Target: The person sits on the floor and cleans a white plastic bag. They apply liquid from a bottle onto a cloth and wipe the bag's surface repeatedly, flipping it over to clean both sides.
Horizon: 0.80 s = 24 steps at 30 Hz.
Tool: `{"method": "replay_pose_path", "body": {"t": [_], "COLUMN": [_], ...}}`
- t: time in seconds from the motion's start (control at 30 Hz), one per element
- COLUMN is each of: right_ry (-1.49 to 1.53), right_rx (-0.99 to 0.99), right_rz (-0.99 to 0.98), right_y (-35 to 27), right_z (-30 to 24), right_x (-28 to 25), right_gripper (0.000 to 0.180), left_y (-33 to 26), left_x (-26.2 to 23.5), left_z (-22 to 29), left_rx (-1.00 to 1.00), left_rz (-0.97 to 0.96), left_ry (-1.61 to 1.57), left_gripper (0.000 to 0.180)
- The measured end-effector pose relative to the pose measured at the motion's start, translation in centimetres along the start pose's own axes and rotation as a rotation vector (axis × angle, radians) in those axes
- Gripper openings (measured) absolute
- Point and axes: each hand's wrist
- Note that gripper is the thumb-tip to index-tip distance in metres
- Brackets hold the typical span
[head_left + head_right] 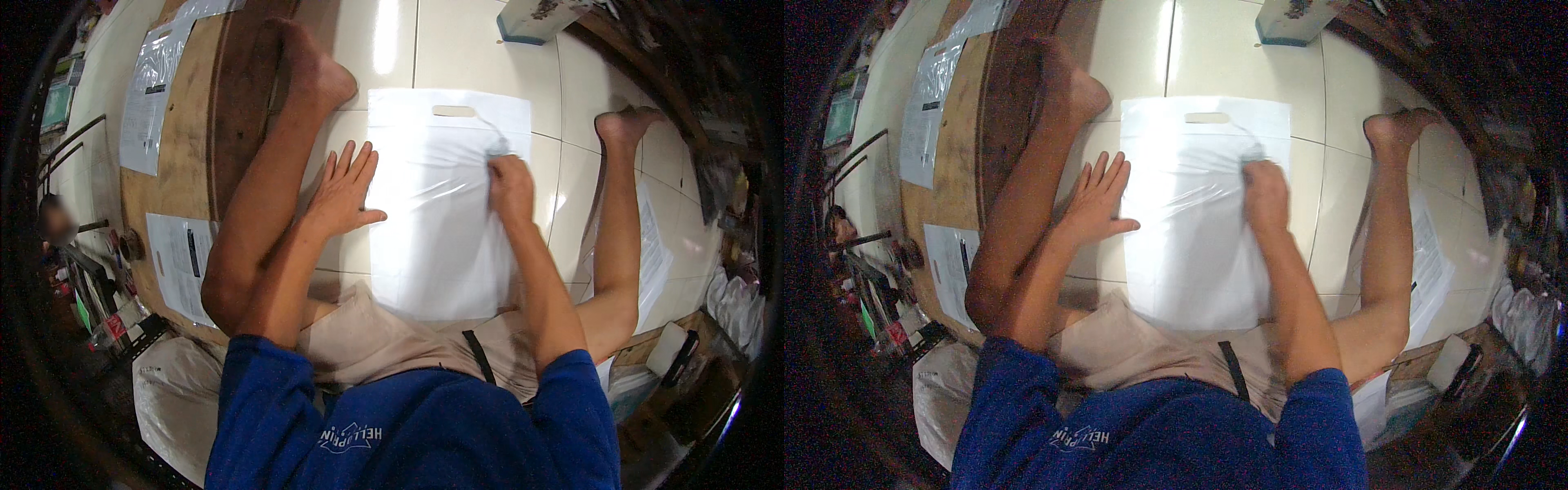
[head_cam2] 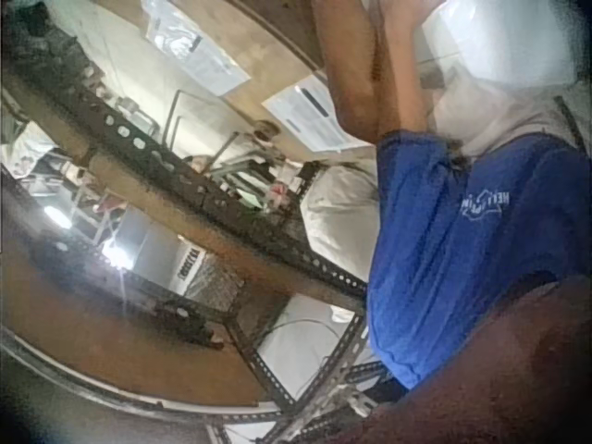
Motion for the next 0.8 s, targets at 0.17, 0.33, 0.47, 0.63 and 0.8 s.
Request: {"method": "replay_pose_path", "body": {"t": [0.17,0.33,0.47,0.63,0.8], "right_ry": [0.339,0.71,1.681,2.031,2.062], "right_rx": [0.309,0.54,0.611,0.564,0.478], "right_rz": [0.009,-0.092,-0.037,-0.012,-0.196], "right_y": [-0.8,-3.1,-4.8,-6.2,-5.9], "right_z": [-2.1,-4.8,-5.7,-4.1,-4.7], "right_x": [-3.9,-1.4,-1.5,-3.1,-3.2], "right_gripper": [0.019,0.032,0.017,0.007,0.008], "left_y": [-0.2,-0.3,-0.1,-0.7,-2.2], "left_x": [-0.2,-0.7,-0.1,0.3,-2.4], "left_z": [0.3,0.7,0.8,1.9,6.0], "left_rx": [-0.043,-0.057,-0.068,0.006,-0.03], "left_rz": [-0.018,-0.046,0.031,0.263,0.245], "left_ry": [0.018,0.045,-0.014,-0.058,-0.609], "left_gripper": [0.11,0.107,0.094,0.055,0.045]}}
Point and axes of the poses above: each hand's wrist, its own y-axis towards the middle knuckle, its own x-axis out of the palm, z = x × y, and after that the axes turned 14 degrees about -z, right-handed
